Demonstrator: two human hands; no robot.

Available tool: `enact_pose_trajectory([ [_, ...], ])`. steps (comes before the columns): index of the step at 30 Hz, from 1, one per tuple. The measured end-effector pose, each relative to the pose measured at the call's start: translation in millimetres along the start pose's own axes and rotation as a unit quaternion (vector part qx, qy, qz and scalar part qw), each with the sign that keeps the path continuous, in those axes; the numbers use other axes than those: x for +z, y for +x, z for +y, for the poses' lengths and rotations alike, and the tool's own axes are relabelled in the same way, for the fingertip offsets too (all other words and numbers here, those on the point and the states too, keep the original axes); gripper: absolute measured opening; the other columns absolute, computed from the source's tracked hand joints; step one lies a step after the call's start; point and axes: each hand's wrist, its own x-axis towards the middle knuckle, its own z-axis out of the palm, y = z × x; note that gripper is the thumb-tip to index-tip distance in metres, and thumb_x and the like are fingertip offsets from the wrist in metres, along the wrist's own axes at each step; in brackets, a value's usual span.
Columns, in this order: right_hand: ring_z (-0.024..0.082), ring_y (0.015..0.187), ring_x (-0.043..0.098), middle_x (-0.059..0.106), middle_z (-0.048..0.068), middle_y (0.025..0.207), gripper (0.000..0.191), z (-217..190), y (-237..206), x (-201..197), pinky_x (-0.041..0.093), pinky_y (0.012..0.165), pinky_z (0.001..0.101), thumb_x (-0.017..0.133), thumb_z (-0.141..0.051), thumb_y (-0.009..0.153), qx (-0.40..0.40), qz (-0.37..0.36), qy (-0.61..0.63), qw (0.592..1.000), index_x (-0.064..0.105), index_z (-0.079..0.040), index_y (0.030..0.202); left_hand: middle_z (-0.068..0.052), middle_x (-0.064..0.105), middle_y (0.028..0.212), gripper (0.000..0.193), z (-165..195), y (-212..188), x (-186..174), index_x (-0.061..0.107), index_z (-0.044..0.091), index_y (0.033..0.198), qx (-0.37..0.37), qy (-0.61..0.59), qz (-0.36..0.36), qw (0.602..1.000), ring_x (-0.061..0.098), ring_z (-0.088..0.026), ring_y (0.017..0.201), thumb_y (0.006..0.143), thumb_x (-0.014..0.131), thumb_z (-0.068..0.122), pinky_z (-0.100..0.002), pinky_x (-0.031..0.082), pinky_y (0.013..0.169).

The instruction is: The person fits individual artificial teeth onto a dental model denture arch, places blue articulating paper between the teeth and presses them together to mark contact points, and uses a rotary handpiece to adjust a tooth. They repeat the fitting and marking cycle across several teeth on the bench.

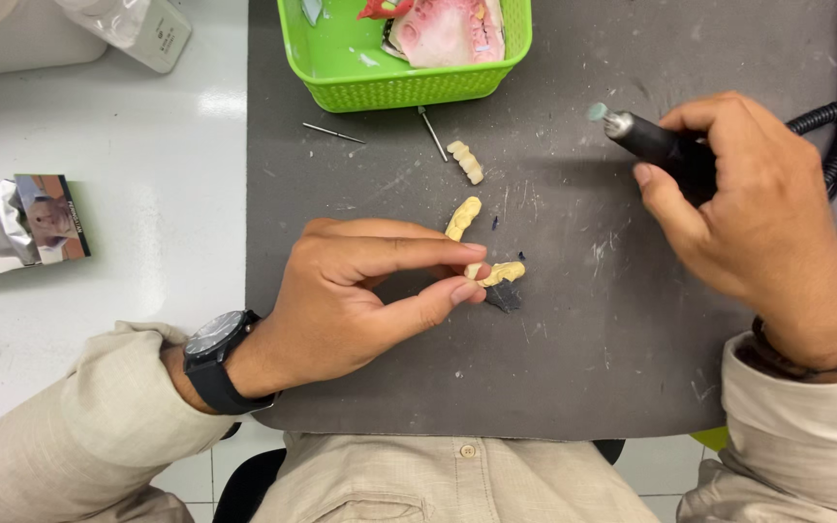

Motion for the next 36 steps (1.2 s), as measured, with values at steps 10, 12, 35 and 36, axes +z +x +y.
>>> enact_pose_trajectory([
  [10, 0.019, 0.055, 0.061, 0.06, 0.006, 0.062, 0.024, -66, -19, 2, 0.046, 0.05, 0.0318, 0.088, -0.006, 0.079, -0.198, 0.098, 0.227, 0.948, 0.068, 0.0, 0.093, -0.006, 0.077, 0.107, 0.023, 4, -5, 16, 0.076, 0.007, 0.119, -0.007, 0.005, -0.057, 0.998, 0.077, -0.013, 0.091, 0.095, 0.077, 0.009, -0.023, 0.062, 0.078],
  [12, 0.019, 0.056, 0.061, 0.058, 0.005, 0.062, 0.023, -71, -21, 2, 0.046, 0.052, 0.0329, 0.087, -0.003, 0.081, -0.218, 0.091, 0.235, 0.943, 0.071, 0.0, 0.097, -0.007, 0.076, 0.108, 0.024, 5, -8, 20, 0.075, 0.006, 0.121, 0.005, -0.006, -0.056, 0.998, 0.076, -0.014, 0.094, 0.097, 0.076, 0.008, -0.023, 0.063, 0.081],
  [35, 0.019, 0.058, 0.062, 0.061, 0.005, 0.067, 0.023, -70, -20, 9, 0.048, 0.052, 0.0329, 0.084, -0.008, 0.087, -0.252, 0.067, 0.239, 0.935, 0.066, -0.001, 0.099, -0.008, 0.077, 0.109, 0.023, 2, -15, 23, 0.075, 0.003, 0.115, 0.072, 0.1, -0.061, 0.99, 0.078, -0.018, 0.095, 0.094, 0.078, 0.013, -0.026, 0.065, 0.084],
  [36, 0.019, 0.059, 0.062, 0.062, 0.005, 0.068, 0.024, -69, -19, 9, 0.048, 0.052, 0.0331, 0.084, -0.009, 0.087, -0.247, 0.065, 0.244, 0.935, 0.066, -0.002, 0.099, -0.008, 0.077, 0.109, 0.022, 2, -15, 23, 0.075, 0.003, 0.114, 0.073, 0.098, -0.062, 0.991, 0.078, -0.018, 0.095, 0.095, 0.078, 0.013, -0.026, 0.065, 0.083],
])
